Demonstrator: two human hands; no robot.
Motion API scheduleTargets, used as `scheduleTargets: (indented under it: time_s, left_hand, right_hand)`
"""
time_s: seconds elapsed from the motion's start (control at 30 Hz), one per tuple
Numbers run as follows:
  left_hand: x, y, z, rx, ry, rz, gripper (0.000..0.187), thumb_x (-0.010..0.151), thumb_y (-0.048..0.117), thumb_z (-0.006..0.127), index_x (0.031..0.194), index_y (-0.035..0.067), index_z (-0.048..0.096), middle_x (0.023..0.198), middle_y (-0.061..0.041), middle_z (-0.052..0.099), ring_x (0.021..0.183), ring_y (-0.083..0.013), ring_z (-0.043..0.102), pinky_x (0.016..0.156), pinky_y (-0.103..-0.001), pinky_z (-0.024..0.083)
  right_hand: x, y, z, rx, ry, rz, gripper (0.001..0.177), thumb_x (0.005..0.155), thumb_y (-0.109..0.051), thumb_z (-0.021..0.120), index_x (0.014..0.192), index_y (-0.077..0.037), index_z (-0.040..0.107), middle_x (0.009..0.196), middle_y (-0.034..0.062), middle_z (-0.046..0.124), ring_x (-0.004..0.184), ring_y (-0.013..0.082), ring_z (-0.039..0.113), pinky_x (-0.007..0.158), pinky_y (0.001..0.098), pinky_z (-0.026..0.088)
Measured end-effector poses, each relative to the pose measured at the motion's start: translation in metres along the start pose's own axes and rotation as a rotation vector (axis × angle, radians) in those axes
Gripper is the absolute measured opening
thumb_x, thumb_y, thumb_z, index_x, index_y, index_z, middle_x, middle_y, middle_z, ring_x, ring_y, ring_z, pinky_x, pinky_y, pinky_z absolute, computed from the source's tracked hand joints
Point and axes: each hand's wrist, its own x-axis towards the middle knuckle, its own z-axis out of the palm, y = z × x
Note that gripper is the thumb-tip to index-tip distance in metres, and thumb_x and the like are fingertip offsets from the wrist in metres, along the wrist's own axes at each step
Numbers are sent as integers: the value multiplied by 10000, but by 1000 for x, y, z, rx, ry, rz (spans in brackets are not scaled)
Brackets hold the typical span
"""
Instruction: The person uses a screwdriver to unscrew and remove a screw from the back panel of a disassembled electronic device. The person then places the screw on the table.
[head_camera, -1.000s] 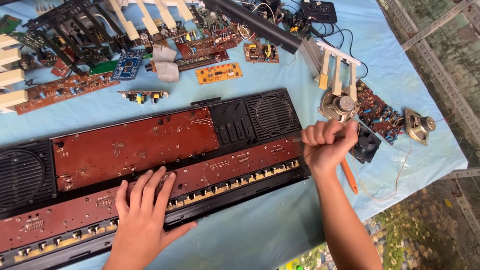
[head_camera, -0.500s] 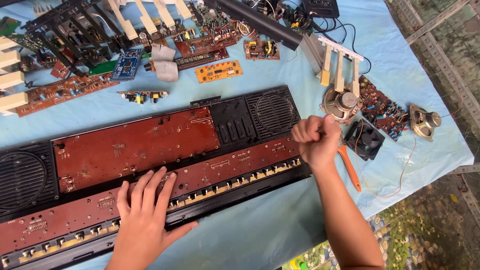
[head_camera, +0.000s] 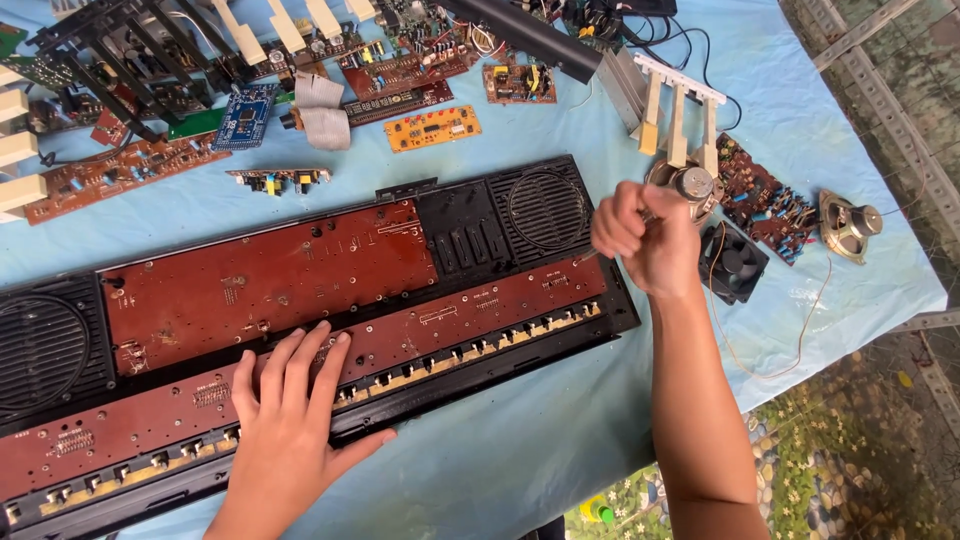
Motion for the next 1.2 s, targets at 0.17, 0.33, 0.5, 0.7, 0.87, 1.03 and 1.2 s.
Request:
scheduleTargets:
  time_s: [0.17,0.33,0.5,0.7,0.87,1.03,1.2]
  left_hand:
    - [0,0,-2,-24,-4,1,1086,722,844,629,1507,116,450,1574,-108,445,1437,-327,430,1186,-614,303]
    - [1,1,-4,-21,22,3,1052,742,827,620,1495,109,465,1563,-112,460,1423,-328,448,1187,-606,307]
    - [1,2,-5,-14,28,15,1049,746,818,625,1494,100,466,1562,-119,463,1426,-330,442,1178,-611,315]
    - [1,2,-5,-8,34,16,1055,740,818,630,1494,98,467,1560,-119,462,1423,-332,444,1181,-612,314]
    - [1,2,-4,-17,34,10,1056,747,819,623,1506,104,453,1567,-120,454,1428,-331,440,1177,-610,314]
    - [1,1,-5,-19,27,14,1060,747,824,621,1512,110,449,1562,-118,457,1430,-331,440,1178,-616,316]
    - [1,2,-6,-31,28,15,1034,761,804,624,1498,96,465,1558,-125,463,1428,-336,442,1187,-618,305]
  right_hand:
    - [-8,-1,45,-33,479,-81,386,1049,-393,440,765,-137,386,700,8,309,616,145,309,664,324,381]
    - [-24,5,75,-272,565,-297,394,1125,-311,410,799,-99,467,661,62,501,669,167,505,737,312,490]
    - [-18,18,56,20,764,-406,495,1065,-413,442,675,-162,267,592,-39,128,527,95,95,495,292,101]
    - [-16,20,27,89,318,-330,493,1059,-379,427,644,-183,248,557,-49,91,492,92,49,489,297,60]
    - [-10,12,19,133,275,-234,500,1057,-401,416,631,-188,264,559,-48,92,502,100,43,494,300,65]
    - [-8,16,52,0,658,-356,514,1058,-418,442,652,-166,252,583,-32,110,500,101,74,473,301,84]
    - [-14,23,64,-81,599,-406,492,1052,-268,400,600,-145,249,554,-3,181,515,115,163,487,302,106]
